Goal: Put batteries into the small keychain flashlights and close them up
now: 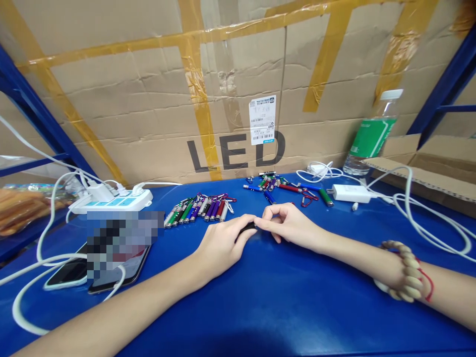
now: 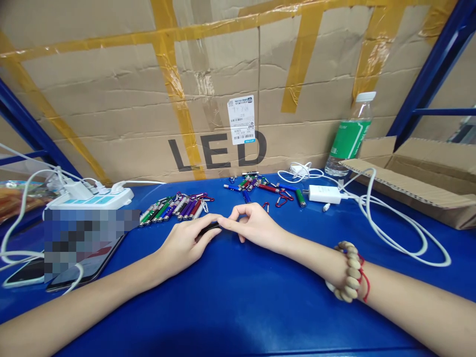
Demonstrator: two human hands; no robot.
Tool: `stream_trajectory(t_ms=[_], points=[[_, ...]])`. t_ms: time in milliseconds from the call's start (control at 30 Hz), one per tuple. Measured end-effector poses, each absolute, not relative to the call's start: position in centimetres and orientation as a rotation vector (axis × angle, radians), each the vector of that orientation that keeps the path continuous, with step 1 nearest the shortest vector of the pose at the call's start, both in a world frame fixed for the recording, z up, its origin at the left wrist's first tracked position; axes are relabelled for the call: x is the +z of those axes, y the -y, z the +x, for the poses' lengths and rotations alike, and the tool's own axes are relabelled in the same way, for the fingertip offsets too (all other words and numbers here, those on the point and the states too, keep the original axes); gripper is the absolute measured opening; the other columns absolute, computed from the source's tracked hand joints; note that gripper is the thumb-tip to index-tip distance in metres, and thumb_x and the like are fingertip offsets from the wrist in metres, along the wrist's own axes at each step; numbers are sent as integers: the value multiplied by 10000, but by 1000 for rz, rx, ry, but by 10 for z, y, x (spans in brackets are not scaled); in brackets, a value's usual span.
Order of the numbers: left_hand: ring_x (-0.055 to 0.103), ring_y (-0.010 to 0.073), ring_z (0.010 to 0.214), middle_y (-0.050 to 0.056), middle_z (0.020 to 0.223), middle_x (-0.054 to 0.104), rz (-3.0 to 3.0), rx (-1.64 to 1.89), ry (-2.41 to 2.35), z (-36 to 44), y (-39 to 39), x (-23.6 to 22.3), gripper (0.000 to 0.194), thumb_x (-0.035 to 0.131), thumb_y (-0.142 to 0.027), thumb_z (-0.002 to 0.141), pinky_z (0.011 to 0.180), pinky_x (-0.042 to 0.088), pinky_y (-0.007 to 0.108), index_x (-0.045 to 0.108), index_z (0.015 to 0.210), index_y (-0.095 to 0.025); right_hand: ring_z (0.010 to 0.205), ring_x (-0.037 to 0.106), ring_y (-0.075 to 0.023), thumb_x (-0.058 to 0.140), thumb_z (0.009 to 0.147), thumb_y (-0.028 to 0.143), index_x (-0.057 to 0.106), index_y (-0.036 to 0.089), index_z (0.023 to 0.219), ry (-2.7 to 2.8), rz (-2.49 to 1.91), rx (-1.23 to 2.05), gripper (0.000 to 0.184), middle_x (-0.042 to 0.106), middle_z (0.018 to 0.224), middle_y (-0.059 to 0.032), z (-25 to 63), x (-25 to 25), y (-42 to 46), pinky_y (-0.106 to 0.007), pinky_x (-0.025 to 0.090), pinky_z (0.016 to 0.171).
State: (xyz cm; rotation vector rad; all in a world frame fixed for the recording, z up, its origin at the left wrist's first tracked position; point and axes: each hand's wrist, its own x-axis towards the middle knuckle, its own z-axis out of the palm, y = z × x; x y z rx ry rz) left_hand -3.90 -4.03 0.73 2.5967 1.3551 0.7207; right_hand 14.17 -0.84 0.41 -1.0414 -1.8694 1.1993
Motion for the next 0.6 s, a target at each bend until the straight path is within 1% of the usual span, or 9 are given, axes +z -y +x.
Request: stream_trajectory(t_ms=[133,433,533,600], points=[[644,160,830,-39,979,672,2599,719,-1381,-38,43,8,181,414,-292,895,695,470,234,546,1016,-262,378,419,-57,652,695,452,510,158,604,1881,-1033,1178,338,472,404,59,142,4,9,-172,275,408],[636,155,801,-34,932,675,2624,686,-1347,-38,44,8,179,394,-280,900,683,446,237,556,971,-251,377,419,-56,633,716,469,501,154,593,1933,-993,1190,362,465,396,58,142,6,11,-173,277,407],[637,159,803,-32,936,674,2583,714,-1371,-38,43,8,182,392,-277,899,672,442,238,546,993,-254,382,427,-51,651,709,447,541,151,644,1917,-992,1180,322,489,439,58,142,7,11,-168,291,399],[640,158,786,-31,925,676,2544,729,-1406,-39,42,8,189,383,-277,902,649,438,236,537,1010,-257,397,450,-45,673,694,429,582,152,732,1903,-975,1157,293,536,535,48,143,6,10,-164,320,398]])
